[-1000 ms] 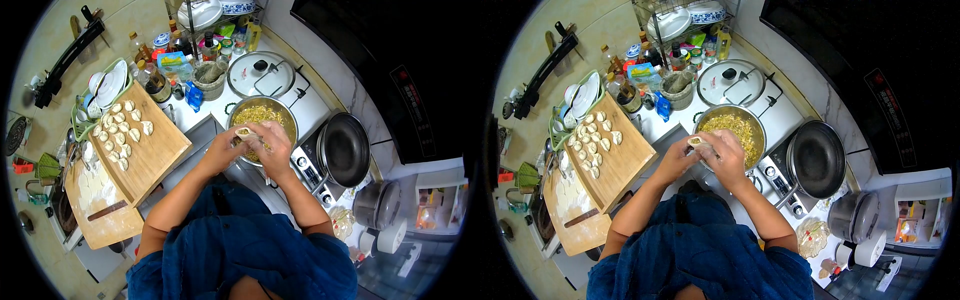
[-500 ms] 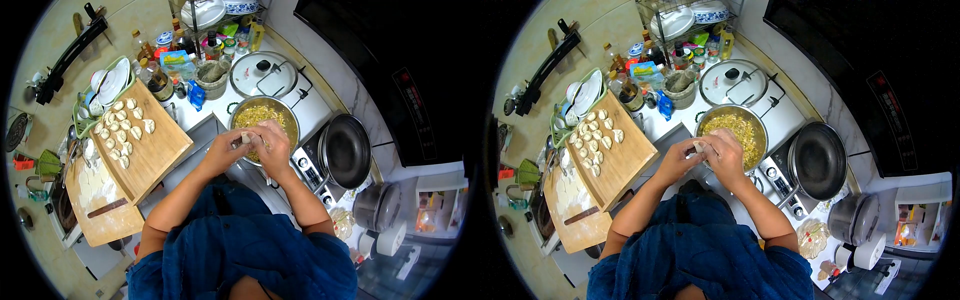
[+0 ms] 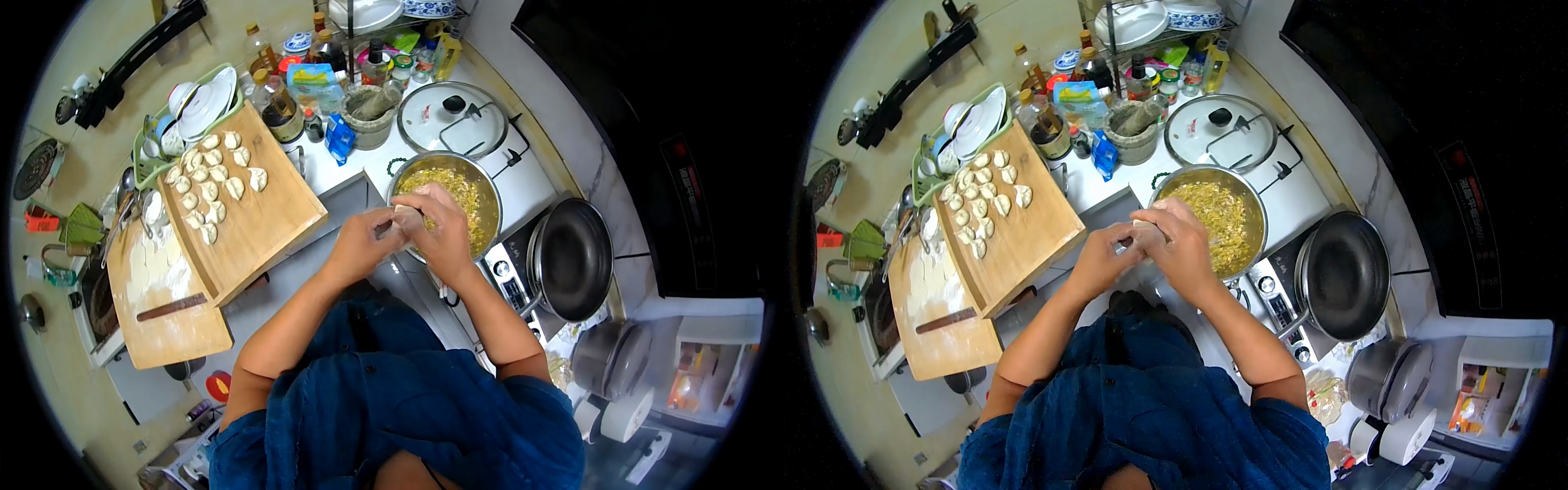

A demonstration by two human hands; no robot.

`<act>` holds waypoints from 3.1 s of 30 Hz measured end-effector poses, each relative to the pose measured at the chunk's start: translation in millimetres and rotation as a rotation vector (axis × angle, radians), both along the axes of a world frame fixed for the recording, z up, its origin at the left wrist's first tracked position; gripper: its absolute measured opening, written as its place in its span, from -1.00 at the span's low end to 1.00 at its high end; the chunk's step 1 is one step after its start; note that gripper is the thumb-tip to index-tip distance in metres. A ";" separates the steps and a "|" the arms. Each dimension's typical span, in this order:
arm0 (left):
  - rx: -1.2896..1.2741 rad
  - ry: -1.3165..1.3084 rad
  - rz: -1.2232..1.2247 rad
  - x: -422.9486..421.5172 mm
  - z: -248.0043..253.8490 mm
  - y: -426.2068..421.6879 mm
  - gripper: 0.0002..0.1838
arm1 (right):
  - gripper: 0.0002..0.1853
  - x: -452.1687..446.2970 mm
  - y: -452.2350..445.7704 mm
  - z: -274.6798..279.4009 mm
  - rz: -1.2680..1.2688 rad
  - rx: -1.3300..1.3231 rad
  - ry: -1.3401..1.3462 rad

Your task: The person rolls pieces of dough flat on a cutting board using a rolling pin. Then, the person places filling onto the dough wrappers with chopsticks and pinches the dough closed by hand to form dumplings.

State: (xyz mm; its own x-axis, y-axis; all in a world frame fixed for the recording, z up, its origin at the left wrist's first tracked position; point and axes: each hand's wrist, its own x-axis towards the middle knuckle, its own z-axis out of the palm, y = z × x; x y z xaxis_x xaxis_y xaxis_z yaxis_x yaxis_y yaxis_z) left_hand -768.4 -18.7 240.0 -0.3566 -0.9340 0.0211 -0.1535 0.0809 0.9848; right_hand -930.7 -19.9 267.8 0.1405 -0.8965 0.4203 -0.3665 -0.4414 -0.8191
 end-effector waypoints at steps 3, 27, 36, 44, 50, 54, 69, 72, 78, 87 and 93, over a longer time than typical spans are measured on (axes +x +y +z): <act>-0.037 -0.175 0.047 9.1 0.5 7.8 -0.70 | -0.88 4.5 -2.4 -3.0 0.068 -0.009 0.110; 0.353 0.495 0.453 176.2 17.3 66.1 -0.77 | -0.86 174.2 42.5 4.3 0.132 -0.215 0.122; -0.388 -0.213 0.348 273.1 19.0 96.9 -0.78 | -0.86 275.7 51.4 -5.7 0.224 0.062 -0.083; 0.111 0.409 0.590 302.5 5.3 102.1 -0.73 | -0.82 306.6 50.8 -16.4 0.242 -0.133 0.136; 0.265 0.539 0.600 310.3 -0.2 96.6 -0.76 | -0.88 315.9 39.8 -6.7 0.322 -0.039 0.121; 0.189 0.452 0.616 307.4 -5.5 89.5 -0.79 | -0.86 312.4 23.3 -19.4 0.379 -0.028 0.102; 0.411 0.631 0.768 271.0 -13.2 54.6 -0.84 | -0.83 284.6 -14.2 -37.5 0.386 -0.379 0.175; 0.240 0.322 0.772 265.9 -16.8 53.3 -0.82 | -0.79 277.8 -17.9 -38.2 0.496 -0.527 0.309; -0.196 -0.365 0.738 254.0 -18.2 55.5 -0.78 | -0.76 274.4 -24.7 -42.4 0.535 -0.461 0.324; 0.010 -0.388 0.699 245.4 -4.8 61.3 -0.69 | -0.88 273.6 -24.4 -41.8 0.435 -0.060 0.139; 0.271 0.504 0.673 245.8 -24.6 57.3 -0.62 | -0.91 274.7 -24.3 -41.6 0.382 -0.154 0.049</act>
State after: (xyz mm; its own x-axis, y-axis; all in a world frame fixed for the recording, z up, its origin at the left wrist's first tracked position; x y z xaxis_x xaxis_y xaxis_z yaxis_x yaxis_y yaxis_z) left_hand -522.6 38.6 215.4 0.2624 -0.9382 -0.2255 0.3734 -0.1167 0.9203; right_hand -656.0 -44.2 226.2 0.4743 -0.7028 0.5302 -0.1889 -0.6695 -0.7184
